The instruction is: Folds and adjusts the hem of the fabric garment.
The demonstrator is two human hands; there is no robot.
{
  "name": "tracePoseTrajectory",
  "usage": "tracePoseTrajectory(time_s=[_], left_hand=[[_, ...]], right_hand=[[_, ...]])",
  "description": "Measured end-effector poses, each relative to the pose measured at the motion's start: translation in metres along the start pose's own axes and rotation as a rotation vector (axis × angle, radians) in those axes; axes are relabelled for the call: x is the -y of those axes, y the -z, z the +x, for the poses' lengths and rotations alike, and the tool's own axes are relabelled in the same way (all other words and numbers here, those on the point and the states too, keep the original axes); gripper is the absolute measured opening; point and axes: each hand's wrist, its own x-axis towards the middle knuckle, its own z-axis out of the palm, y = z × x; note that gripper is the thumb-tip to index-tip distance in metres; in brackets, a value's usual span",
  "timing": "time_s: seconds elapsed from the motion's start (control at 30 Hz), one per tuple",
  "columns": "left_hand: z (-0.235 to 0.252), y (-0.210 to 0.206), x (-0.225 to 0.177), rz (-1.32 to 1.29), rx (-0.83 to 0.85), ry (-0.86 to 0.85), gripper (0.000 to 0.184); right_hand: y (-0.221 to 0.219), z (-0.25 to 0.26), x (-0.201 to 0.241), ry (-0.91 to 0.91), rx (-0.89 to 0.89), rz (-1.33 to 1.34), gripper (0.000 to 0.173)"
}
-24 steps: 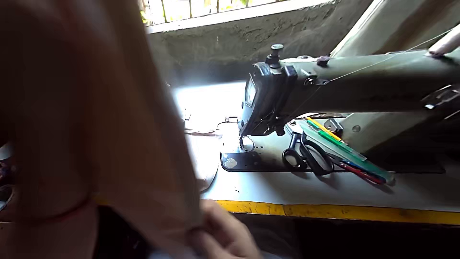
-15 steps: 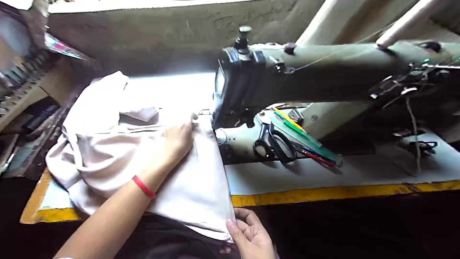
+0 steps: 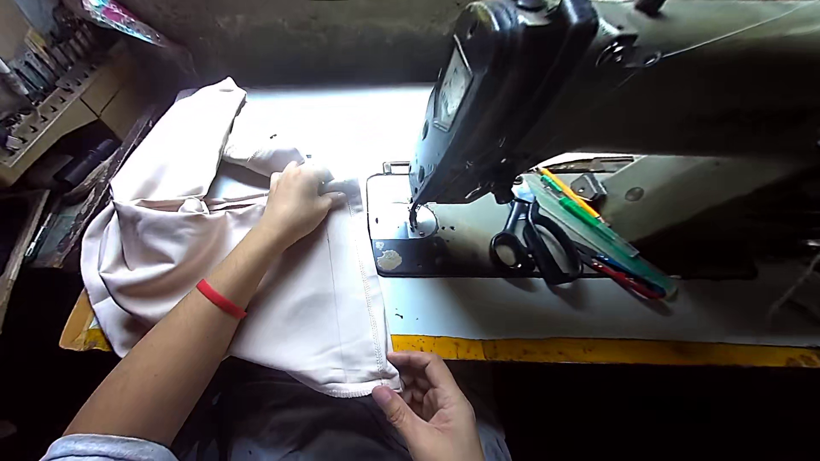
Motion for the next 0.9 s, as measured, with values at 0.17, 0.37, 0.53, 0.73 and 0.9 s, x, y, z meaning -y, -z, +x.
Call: tracePoseTrajectory(time_s=[0.17,0.37,0.53,0.73,0.9], left_hand=[[-0.003,-0.009,0.0,-0.022,-0.113,-0.291,0.03],[-0.014,0.0,-0.013,-0.174,0.178,-0.593,0.038],[-0.02,-0.003,-0.013,-0.181,0.271,-0.581,0.03],[-0.017,0.004,-0.012,-0.175,0.207,-0.621,0.007],[-0.022,0.033,-0.008,-0.044,0.137,-0.666,0.014]], right_hand=[[-0.007,-0.002,-0.001,0.053,-0.092,-0.255,0.026],[-0.013,0.003,-0.001,0.296,-0.171,-0.437,0.024],[-0.018,0.004,-0.005,0.326,-0.148,-0.386,0.016],[-0.024,0.005,-0.004,0.353,-0.121,-0.407,0.028],[-0.029,0.012,-0.002,0.498,-0.128,-0.659,0.033]])
